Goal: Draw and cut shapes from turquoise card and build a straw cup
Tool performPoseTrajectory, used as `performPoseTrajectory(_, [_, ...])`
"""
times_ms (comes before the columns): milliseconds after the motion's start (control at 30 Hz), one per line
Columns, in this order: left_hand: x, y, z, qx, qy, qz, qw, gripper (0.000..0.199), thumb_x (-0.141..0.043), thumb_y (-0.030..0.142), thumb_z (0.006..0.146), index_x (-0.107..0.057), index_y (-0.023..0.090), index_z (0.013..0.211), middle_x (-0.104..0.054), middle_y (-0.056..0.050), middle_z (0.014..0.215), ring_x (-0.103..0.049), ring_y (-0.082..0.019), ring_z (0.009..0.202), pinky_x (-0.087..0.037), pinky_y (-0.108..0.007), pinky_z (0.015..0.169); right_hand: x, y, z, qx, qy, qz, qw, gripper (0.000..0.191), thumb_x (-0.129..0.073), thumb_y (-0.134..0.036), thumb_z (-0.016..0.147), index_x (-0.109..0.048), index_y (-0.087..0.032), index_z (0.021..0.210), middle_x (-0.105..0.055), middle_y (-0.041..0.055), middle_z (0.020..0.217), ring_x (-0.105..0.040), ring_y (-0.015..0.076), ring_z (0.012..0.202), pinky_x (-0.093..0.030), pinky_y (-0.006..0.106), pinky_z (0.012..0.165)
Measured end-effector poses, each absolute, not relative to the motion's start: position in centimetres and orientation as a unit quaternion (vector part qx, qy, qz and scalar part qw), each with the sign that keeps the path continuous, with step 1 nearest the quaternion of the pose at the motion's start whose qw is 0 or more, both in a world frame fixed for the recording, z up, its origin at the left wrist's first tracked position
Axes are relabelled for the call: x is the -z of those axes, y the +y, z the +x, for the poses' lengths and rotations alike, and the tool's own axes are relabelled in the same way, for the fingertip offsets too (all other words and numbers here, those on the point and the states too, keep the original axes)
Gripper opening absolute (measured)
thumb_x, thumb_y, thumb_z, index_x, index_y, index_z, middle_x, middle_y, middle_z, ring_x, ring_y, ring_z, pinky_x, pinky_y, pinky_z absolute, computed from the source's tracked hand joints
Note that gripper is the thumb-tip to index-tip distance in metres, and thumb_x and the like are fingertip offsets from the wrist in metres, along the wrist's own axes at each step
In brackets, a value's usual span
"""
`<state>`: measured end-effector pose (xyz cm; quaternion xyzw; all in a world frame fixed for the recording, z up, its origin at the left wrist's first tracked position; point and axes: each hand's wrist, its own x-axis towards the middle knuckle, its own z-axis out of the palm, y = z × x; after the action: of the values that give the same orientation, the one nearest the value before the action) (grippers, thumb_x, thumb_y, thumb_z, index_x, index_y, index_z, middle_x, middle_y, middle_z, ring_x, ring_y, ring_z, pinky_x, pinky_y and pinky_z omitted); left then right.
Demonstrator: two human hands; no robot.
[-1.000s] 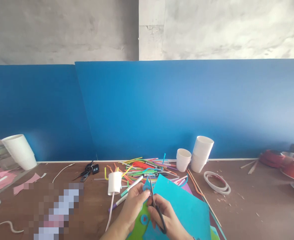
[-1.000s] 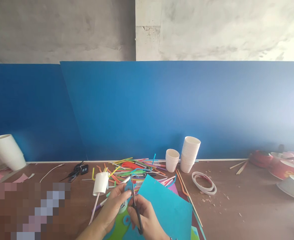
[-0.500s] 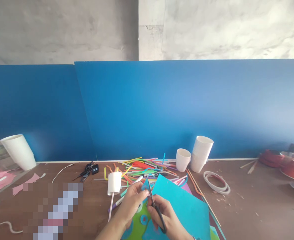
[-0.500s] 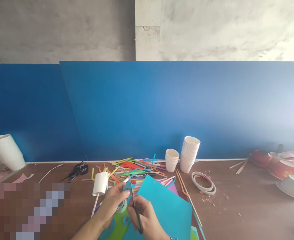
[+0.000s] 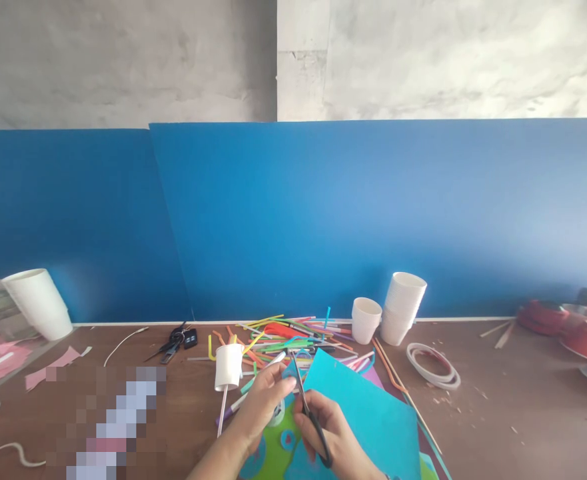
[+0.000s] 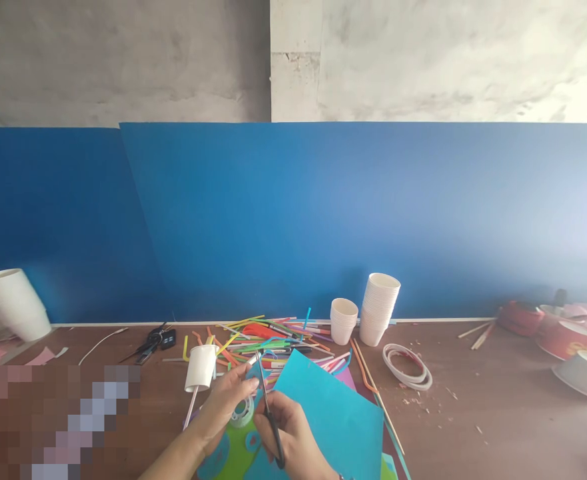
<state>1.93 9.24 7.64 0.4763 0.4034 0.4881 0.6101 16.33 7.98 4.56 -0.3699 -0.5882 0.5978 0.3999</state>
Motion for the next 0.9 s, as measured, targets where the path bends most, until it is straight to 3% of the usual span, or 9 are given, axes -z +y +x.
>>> performPoseTrajectory(133, [-7.6, 8.7, 2.6, -0.503, 0.427, 0.474, 0.583, 0.019, -0.060, 0.036, 0.074, -0.061, 0.018, 0.082, -0.064, -0.002, 0.082, -0.056, -0.018, 0.084, -0.040, -0.029, 0.080, -4.5, 8.0, 16.3, -0.595, -0.591, -0.364, 0.406, 0.045, -0.061, -0.061, 0.072, -0.047, -0.018, 0.073, -0.042, -0.0096, 0.046, -0.035, 0.0038, 0.034, -0.027, 0.016, 0.034])
performPoseTrajectory(533, [-8.8, 8.4, 3.2, -0.505, 0.380, 0.464, 0.621, 0.016, -0.061, 0.032, 0.071, -0.055, 0.017, 0.071, -0.055, 0.002, 0.062, -0.049, -0.012, 0.059, -0.038, -0.024, 0.060, -4.6, 8.0, 16.3, -0.602, -0.594, -0.338, 0.413, 0.042, -0.063, -0.056, 0.073, -0.047, -0.018, 0.076, -0.047, -0.0070, 0.053, -0.038, 0.0048, 0.039, -0.032, 0.016, 0.038])
performPoseTrajectory(700, [-8.9, 8.2, 3.3, -0.506, 0.380, 0.461, 0.622, 0.014, -0.060, 0.030, 0.071, -0.053, 0.018, 0.070, -0.053, 0.003, 0.059, -0.048, -0.012, 0.059, -0.037, -0.024, 0.062, -4.5, 8.0, 16.4, -0.600, -0.597, -0.336, 0.413, 0.041, -0.063, -0.055, 0.073, -0.047, -0.018, 0.077, -0.046, -0.0077, 0.052, -0.037, 0.0046, 0.038, -0.031, 0.016, 0.038])
performPoseTrajectory(900, [-8.9, 8.4, 3.0, -0.508, 0.394, 0.466, 0.609, 0.013, -0.061, 0.029, 0.069, -0.056, 0.017, 0.073, -0.058, -0.001, 0.071, -0.053, -0.015, 0.072, -0.039, -0.027, 0.073, -4.8, 7.9, 16.4, -0.598, -0.597, -0.347, 0.407, 0.042, -0.062, -0.057, 0.073, -0.047, -0.018, 0.074, -0.045, -0.0080, 0.051, -0.034, 0.0034, 0.036, -0.028, 0.016, 0.036])
